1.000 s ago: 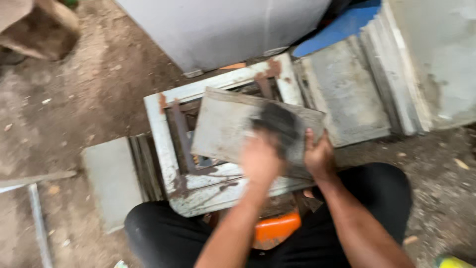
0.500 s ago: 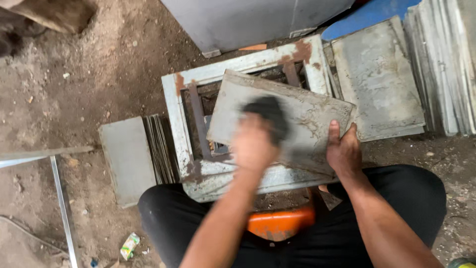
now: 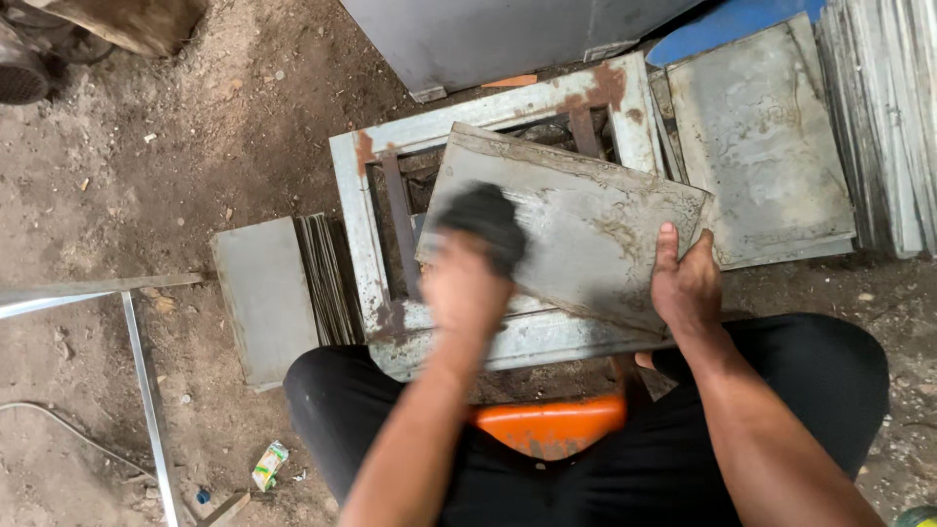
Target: The person sits cross-legged on a low stool and wipes rectangular metal sheets with a dark cloth. They pick up each sheet, wipe both sides, and place it on a stack to the right, repeating the process for multiple sheets.
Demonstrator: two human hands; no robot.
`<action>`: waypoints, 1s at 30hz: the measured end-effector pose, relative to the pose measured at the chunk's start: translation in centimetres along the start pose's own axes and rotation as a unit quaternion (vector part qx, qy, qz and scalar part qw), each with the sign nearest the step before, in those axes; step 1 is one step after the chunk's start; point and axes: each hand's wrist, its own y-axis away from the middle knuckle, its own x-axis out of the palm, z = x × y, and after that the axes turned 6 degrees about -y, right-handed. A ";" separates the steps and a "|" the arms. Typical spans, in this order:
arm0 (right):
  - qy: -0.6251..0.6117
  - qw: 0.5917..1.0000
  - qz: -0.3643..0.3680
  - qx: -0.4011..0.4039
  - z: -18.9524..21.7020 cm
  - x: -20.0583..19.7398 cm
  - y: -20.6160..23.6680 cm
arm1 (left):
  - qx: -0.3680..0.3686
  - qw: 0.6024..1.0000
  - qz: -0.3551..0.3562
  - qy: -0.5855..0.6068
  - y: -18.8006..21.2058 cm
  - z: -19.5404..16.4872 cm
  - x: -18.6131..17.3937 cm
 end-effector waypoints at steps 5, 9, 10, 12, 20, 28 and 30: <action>-0.010 0.992 0.079 0.102 0.5 -0.6 -0.8 | 0.420 0.878 0.129 -0.188 8.2 -9.3 3.4; -0.074 0.996 0.042 -0.020 1.0 -0.9 0.0 | 0.183 0.971 0.153 0.010 5.4 -4.3 -0.1; -0.092 0.993 0.026 -0.073 1.3 -0.9 0.3 | 0.126 0.986 0.111 0.021 3.6 -1.7 -1.6; -0.077 0.996 0.030 -0.041 1.6 -1.1 0.8 | -0.068 0.991 0.110 0.034 -0.2 2.9 -4.8; -0.089 0.984 -0.034 -0.152 1.6 -1.1 0.3 | 0.153 0.977 -0.066 0.133 -4.9 -4.5 -4.4; 0.070 0.990 0.104 0.068 2.8 -4.2 -0.4 | 0.277 0.947 0.126 0.103 5.8 -3.8 -3.1; 0.073 0.984 0.144 0.079 3.6 -5.5 -0.9 | 0.205 0.971 0.092 0.088 4.5 0.7 -4.3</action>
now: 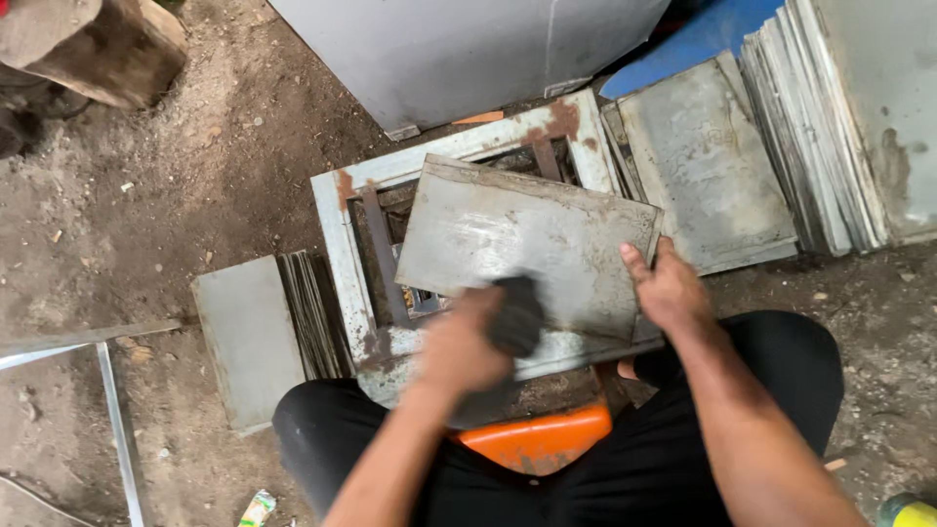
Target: The person sits cross-legged on a low stool and wipes rectangular metal sheets with a dark cloth. They pick up each sheet, wipe both sides, and place it on a stack to the right, repeating the process for multiple sheets.
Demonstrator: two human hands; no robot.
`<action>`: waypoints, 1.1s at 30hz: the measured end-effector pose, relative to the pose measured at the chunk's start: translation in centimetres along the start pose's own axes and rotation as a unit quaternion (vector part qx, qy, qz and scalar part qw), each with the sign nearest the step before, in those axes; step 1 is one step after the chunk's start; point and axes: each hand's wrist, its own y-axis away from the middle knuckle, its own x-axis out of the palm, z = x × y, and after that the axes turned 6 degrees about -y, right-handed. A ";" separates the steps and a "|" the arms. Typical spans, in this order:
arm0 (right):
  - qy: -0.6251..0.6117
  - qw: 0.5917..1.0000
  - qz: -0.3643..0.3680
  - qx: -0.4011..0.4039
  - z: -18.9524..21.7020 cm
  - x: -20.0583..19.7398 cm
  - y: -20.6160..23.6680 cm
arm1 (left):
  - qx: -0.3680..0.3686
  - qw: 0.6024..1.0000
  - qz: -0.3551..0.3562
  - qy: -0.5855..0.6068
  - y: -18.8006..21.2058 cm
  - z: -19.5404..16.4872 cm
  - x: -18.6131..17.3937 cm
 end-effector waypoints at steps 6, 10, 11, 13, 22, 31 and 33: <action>-0.211 0.967 -0.128 -0.062 1.2 3.3 0.0 | 0.012 0.953 -0.274 0.127 -5.2 9.9 -6.1; 0.044 0.969 -0.214 -0.119 -1.5 3.6 0.5 | -0.001 0.964 -0.234 0.129 -7.8 8.8 -6.2; 0.016 0.983 -0.161 -0.082 -2.3 3.1 0.8 | 0.019 0.964 -0.242 0.110 -8.1 8.2 -5.8; -0.042 0.998 -0.056 -0.002 -3.7 1.7 1.5 | 0.026 0.971 -0.231 0.062 -8.5 6.8 -5.1; -0.225 0.973 0.045 0.036 -4.6 3.8 0.5 | -0.005 0.988 -0.115 -0.106 -11.7 -4.6 -0.2; -0.191 0.973 0.063 0.110 -4.1 3.5 1.2 | 0.113 0.980 -0.118 -0.109 -11.6 -4.7 -1.4; -0.191 0.975 0.056 0.101 -3.3 3.4 1.3 | -0.084 0.979 -0.074 -0.171 -14.1 -0.3 -4.9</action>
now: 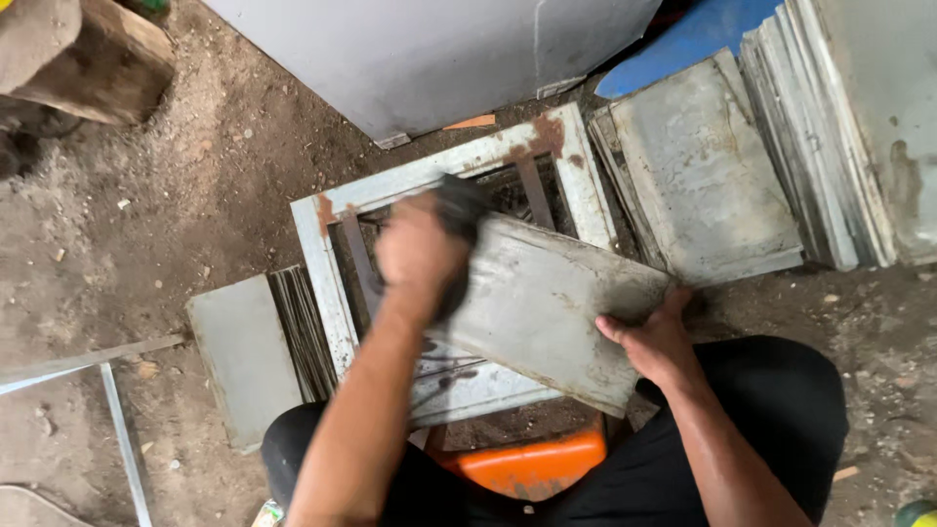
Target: The person sits cross-legged on a low stool and wipes rectangular metal sheets with a dark cloth. They pick up each sheet, wipe both sides, and place it on a stack to the right, repeating the process for multiple sheets.
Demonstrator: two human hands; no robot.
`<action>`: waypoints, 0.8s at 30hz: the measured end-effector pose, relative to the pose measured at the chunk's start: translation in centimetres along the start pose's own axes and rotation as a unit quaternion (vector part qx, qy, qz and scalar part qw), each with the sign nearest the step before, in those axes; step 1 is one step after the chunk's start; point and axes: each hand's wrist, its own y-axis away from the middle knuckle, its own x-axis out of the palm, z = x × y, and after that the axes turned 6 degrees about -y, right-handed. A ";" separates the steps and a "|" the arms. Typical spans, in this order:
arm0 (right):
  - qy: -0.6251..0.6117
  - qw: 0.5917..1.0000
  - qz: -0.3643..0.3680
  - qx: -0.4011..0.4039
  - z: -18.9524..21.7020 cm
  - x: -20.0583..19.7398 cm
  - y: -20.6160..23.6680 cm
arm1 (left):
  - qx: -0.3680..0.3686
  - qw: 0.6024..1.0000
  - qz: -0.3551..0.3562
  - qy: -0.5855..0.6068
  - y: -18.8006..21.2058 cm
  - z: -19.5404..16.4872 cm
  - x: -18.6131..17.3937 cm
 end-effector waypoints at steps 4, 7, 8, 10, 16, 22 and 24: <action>-0.001 1.000 0.010 0.016 0.9 0.3 0.2 | 0.011 0.999 -0.003 -0.050 1.0 -2.6 1.9; 0.006 0.999 0.018 0.046 1.3 0.4 0.1 | 0.184 0.979 0.040 0.074 5.4 -10.3 4.7; 0.005 0.999 0.021 0.042 1.4 0.3 0.1 | 0.215 0.969 0.101 0.061 6.5 -12.1 5.0; -0.005 0.999 0.023 0.030 1.4 0.2 0.2 | 0.206 0.958 0.195 0.044 6.7 -13.1 4.5; 0.048 0.999 0.016 0.020 0.8 -0.2 0.3 | -0.031 0.995 0.054 0.073 1.1 -0.5 -1.4; 0.016 0.998 0.028 0.049 0.3 0.5 -0.6 | 0.023 0.982 0.162 0.097 3.3 -7.0 2.8; 0.012 0.999 0.043 -0.004 0.4 0.4 -0.6 | 0.159 0.970 0.115 0.140 4.7 -10.8 4.3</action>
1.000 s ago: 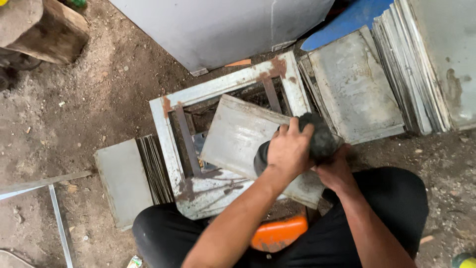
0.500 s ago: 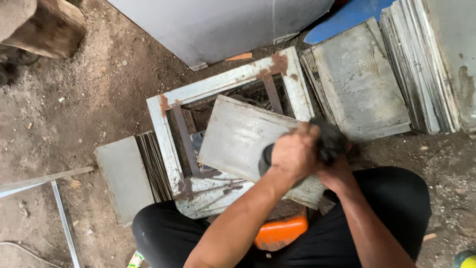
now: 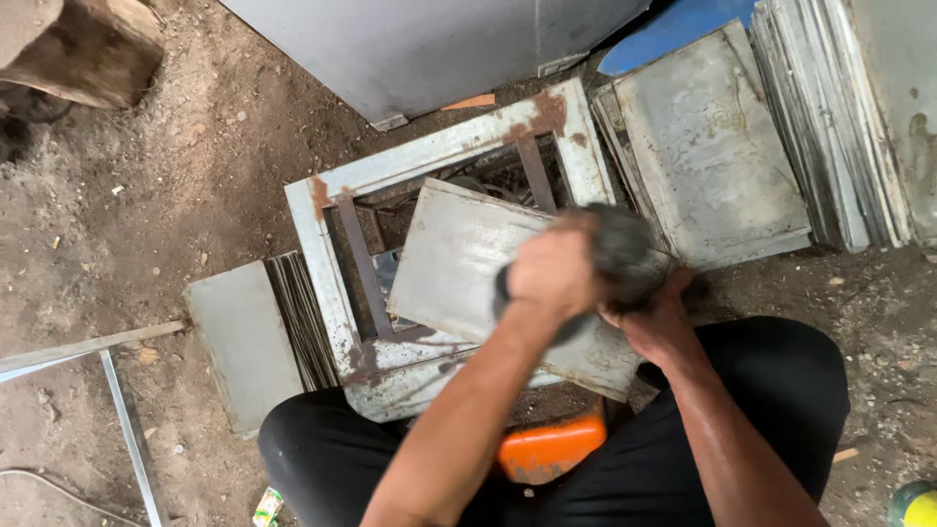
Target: The person sits cross-legged on a low stool and wipes rectangular metal sheets with a dark cloth. They pick up each sheet, wipe both sides, and place it on a stack to the right, repeating the process for multiple sheets.
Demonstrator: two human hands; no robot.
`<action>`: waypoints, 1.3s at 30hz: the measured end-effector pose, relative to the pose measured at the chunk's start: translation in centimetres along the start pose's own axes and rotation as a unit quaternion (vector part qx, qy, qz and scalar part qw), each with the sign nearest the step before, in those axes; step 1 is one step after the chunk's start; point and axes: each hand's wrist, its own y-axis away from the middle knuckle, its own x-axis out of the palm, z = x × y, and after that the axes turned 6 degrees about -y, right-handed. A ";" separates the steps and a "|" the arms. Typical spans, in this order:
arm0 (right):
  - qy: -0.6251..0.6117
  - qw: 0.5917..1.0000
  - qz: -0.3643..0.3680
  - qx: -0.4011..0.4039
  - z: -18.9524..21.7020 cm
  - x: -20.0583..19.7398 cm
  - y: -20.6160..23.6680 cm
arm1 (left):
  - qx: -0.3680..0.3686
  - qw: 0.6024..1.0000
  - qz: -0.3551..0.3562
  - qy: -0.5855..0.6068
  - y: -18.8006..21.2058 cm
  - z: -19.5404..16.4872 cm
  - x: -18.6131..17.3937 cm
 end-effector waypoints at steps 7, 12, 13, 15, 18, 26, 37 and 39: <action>0.069 0.997 -0.023 0.024 0.9 -0.6 0.9 | -0.141 0.990 0.025 -0.005 0.3 6.3 -5.8; 0.032 0.998 0.005 0.045 0.5 0.2 0.3 | -0.173 0.980 -0.098 -0.030 1.3 7.4 -6.4; 0.034 0.998 0.004 0.058 0.3 0.3 0.0 | -0.172 0.982 -0.064 -0.041 1.1 6.0 -5.2; 0.051 0.997 0.001 0.054 -0.1 0.3 -0.6 | -0.124 0.992 -0.011 -0.002 0.6 2.5 -2.1; 0.064 0.990 0.036 -0.120 -0.3 0.2 -1.0 | 0.056 0.998 0.006 -0.020 0.1 -1.1 0.9; 0.049 0.999 0.009 0.015 0.9 0.0 0.3 | -0.186 0.975 -0.113 -0.044 4.0 11.8 -7.6; 0.113 0.992 0.036 -0.049 -0.3 -0.5 -1.0 | 0.016 0.999 0.048 -0.004 2.8 0.6 0.6; 0.062 0.997 0.011 -0.049 0.5 -0.5 0.0 | -0.076 0.996 0.041 0.016 3.1 4.4 -1.5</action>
